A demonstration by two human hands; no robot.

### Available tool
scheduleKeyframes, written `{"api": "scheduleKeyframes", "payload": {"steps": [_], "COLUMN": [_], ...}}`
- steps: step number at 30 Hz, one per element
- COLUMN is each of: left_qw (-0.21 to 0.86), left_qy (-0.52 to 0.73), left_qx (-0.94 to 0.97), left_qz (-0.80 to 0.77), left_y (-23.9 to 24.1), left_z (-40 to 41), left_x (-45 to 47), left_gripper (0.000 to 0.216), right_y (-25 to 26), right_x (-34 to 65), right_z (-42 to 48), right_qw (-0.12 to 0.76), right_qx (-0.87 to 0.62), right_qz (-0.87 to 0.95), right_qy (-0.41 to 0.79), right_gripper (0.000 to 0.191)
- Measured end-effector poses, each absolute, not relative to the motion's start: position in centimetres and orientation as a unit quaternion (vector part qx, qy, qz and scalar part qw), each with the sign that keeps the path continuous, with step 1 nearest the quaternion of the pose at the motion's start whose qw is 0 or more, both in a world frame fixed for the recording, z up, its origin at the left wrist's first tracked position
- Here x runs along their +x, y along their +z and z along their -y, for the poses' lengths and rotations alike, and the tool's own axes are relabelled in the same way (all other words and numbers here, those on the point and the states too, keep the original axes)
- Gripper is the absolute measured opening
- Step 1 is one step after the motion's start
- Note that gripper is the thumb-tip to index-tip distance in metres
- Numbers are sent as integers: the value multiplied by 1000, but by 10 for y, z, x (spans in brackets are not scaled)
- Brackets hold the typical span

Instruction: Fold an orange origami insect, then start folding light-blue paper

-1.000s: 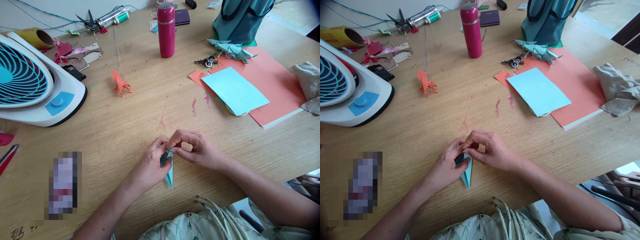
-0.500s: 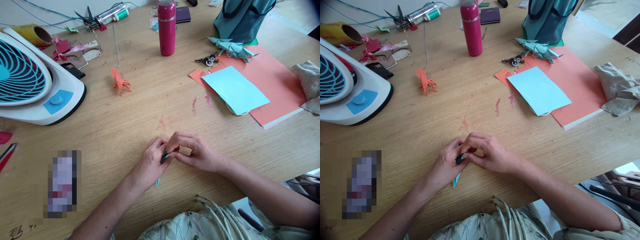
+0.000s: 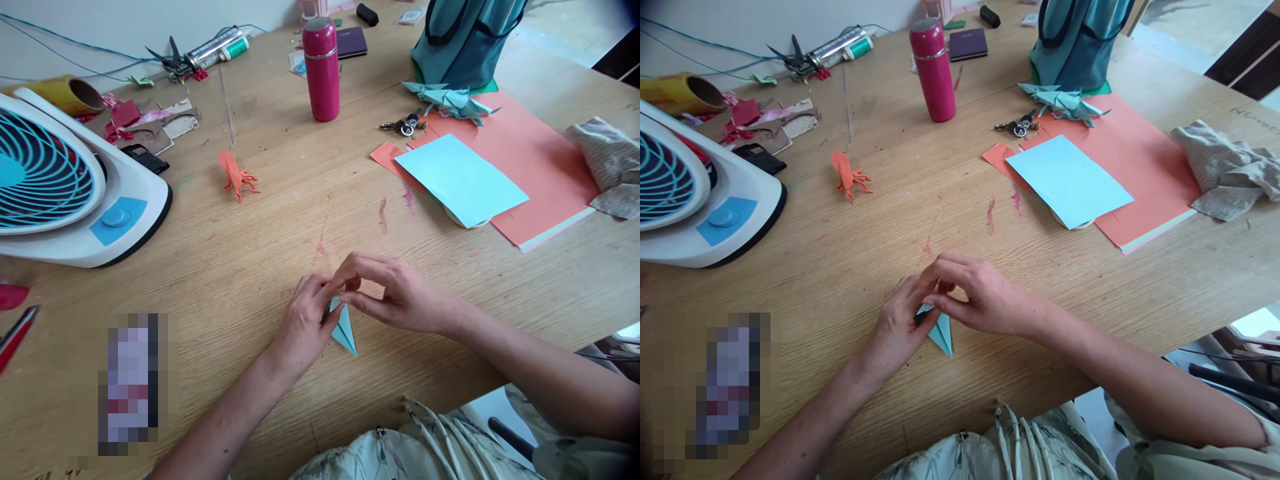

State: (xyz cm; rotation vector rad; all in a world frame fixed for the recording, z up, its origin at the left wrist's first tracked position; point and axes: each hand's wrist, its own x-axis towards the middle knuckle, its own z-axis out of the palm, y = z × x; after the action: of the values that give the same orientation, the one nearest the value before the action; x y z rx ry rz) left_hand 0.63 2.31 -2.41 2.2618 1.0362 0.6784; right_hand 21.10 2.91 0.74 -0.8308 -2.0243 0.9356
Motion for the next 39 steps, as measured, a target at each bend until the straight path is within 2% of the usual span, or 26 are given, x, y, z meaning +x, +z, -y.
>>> {"api": "scheduleKeyframes", "payload": {"steps": [2, 4, 8, 15, 22, 30, 39], "left_qw": [275, 270, 268, 266, 236, 203, 198], "left_qy": [255, 261, 267, 275, 265, 260, 241], "left_qx": [841, 841, 836, 836, 853, 869, 874], "left_qz": [-390, -390, -397, -393, -382, -368, -372], "left_y": [-24, -23, -23, -20, -22, -22, -22], "left_z": [-22, -21, -21, -21, -19, -14, -12], "left_x": [5, 4, 3, 3, 2, 2, 3], "left_gripper": [26, 25, 26, 20, 28, 26, 24], "right_y": [0, -10, -24, -30, -28, -28, -26], "right_x": [216, 222, 225, 221, 223, 225, 230], "right_z": [-17, -3, 21, 26, 25, 24, 21], "right_qw": [386, 353, 277, 228, 198, 173, 163], "right_qx": [-384, -412, -409, -394, -387, -378, -372], "right_qz": [771, 780, 835, 872, 881, 895, 885], "right_qy": [330, 312, 244, 178, 184, 160, 227], "right_gripper": [10, 16, 22, 31, 35, 34, 37]}}
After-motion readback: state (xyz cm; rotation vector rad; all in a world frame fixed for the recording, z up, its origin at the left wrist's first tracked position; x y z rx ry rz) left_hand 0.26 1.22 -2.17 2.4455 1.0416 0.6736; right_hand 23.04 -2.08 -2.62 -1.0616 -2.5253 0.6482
